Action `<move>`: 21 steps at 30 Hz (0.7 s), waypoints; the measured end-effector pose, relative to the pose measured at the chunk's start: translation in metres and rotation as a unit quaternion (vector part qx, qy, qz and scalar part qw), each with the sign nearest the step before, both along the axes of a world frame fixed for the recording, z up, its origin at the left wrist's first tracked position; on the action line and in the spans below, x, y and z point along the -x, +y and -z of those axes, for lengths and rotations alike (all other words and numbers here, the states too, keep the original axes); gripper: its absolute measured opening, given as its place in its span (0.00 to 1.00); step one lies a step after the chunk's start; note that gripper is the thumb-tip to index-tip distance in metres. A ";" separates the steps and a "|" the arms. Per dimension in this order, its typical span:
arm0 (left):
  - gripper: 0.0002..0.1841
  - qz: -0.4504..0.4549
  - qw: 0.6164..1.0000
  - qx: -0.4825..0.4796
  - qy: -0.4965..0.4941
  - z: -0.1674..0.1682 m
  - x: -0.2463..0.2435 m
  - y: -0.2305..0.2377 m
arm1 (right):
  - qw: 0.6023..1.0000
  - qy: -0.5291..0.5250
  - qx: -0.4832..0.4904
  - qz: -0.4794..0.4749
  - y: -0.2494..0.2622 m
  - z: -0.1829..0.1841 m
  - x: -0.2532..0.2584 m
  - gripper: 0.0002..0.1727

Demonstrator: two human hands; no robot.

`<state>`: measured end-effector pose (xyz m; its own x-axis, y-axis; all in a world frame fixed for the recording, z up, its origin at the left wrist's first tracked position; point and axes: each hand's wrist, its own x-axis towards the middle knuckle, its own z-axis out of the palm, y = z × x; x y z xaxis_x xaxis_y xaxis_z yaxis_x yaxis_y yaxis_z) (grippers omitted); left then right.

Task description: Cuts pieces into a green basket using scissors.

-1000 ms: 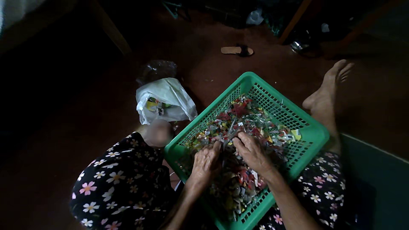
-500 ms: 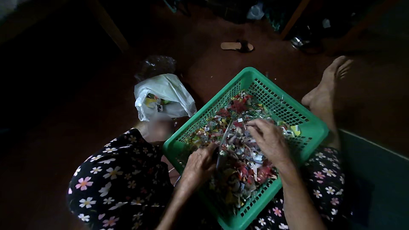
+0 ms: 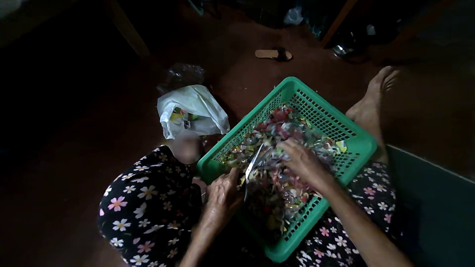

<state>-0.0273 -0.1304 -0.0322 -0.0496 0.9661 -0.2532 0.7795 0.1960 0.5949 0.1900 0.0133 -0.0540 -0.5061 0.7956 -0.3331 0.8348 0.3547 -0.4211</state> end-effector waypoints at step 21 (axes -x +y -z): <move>0.19 0.018 0.999 -0.028 0.009 0.027 -0.045 0.025 | 0.965 0.013 0.111 0.237 -0.020 -0.028 0.034 0.23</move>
